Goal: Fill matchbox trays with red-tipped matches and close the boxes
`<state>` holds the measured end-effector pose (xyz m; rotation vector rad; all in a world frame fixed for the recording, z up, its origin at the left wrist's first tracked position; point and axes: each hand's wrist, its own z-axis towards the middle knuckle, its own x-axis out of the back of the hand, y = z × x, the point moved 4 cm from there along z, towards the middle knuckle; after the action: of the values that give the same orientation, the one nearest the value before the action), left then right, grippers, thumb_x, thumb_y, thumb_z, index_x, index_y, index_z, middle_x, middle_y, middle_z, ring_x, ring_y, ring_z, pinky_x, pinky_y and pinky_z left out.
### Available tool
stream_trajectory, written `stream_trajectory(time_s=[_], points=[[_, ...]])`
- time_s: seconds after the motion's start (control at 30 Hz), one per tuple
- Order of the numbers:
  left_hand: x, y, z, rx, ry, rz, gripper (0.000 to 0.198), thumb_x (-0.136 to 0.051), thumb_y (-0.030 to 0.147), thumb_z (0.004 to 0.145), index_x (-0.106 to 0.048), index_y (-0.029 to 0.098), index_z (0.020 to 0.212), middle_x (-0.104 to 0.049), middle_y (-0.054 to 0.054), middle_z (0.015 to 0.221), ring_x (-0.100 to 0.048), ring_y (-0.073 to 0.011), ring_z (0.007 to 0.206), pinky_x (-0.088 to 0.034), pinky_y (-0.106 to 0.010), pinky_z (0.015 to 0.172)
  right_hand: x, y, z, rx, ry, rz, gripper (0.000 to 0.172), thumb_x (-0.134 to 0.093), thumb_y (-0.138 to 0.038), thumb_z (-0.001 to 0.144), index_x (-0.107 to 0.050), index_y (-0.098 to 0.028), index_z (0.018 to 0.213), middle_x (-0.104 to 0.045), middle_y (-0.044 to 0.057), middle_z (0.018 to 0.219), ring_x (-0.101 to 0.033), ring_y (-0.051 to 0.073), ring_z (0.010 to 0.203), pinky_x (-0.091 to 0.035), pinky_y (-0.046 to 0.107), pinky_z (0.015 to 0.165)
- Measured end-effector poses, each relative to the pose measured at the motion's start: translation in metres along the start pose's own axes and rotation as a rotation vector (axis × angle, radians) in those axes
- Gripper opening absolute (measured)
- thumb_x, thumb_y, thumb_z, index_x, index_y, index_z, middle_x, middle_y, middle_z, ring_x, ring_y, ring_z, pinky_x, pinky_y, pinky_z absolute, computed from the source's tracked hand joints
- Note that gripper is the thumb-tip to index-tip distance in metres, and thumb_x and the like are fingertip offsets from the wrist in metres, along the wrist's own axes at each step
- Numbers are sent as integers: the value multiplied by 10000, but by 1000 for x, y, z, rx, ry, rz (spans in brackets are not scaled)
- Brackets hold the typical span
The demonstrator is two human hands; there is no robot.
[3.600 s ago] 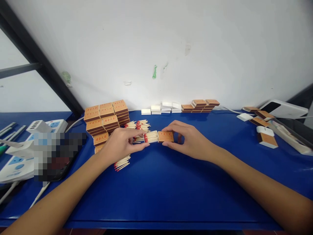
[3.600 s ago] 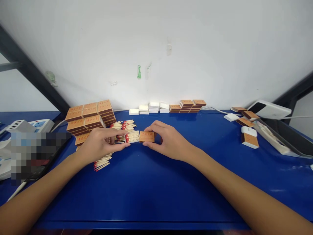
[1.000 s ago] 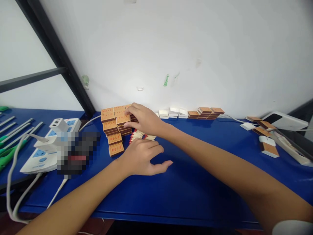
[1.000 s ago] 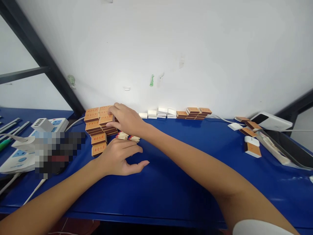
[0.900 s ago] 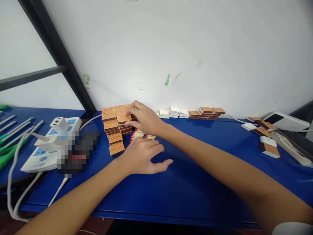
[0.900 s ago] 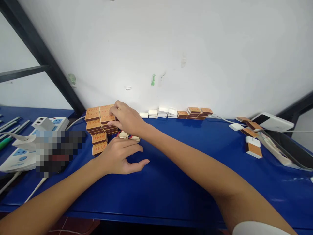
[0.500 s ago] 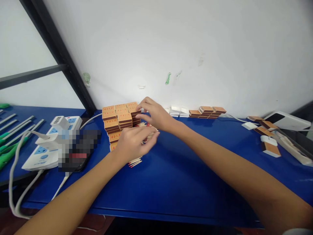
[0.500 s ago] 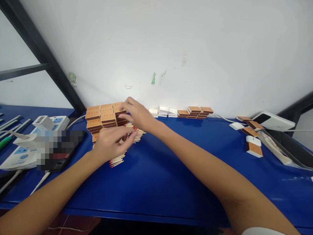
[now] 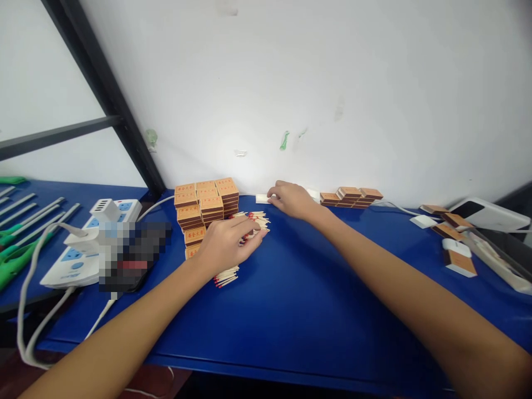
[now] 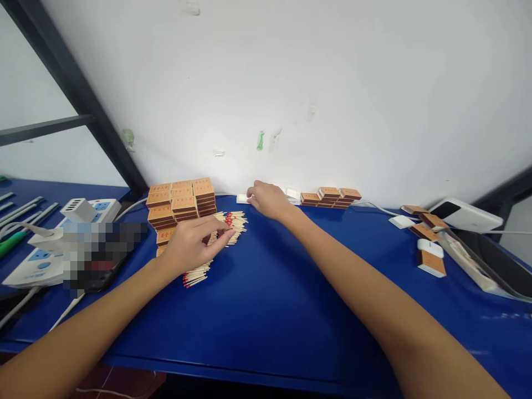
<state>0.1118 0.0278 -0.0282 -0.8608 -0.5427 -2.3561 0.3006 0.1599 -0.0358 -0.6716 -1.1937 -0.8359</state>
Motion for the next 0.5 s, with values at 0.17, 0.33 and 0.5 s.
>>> stream_trajectory(time_s=[0.17,0.33,0.5], points=[[12,-17,5,104,74,53,216,-607,348,999,-735,187,931,-734,-2,764,-583,-102,572,-437,-243,588,-12,-23,18,29,-44,-40,225,-551,-265,1021,-724,-127,1057,-681,184,1132,-663,277,960,-431,351,758],[9,-30,4,224,-26,121,257,-619,396,995,-745,177,1047,-724,-11,767,-628,-139,634,-433,-265,610,12,-33,-8,60,-8,-24,222,-501,-281,1056,-686,-159,1074,-661,133,1111,-640,232,909,-409,335,737],[2,-28,3,167,-167,86,453,-653,539,969,-705,181,1242,-679,-8,764,-620,-161,680,-417,-275,637,40,-63,-65,251,38,113,184,-524,-290,1058,-661,-173,1026,-636,93,1039,-578,179,787,-395,312,675]])
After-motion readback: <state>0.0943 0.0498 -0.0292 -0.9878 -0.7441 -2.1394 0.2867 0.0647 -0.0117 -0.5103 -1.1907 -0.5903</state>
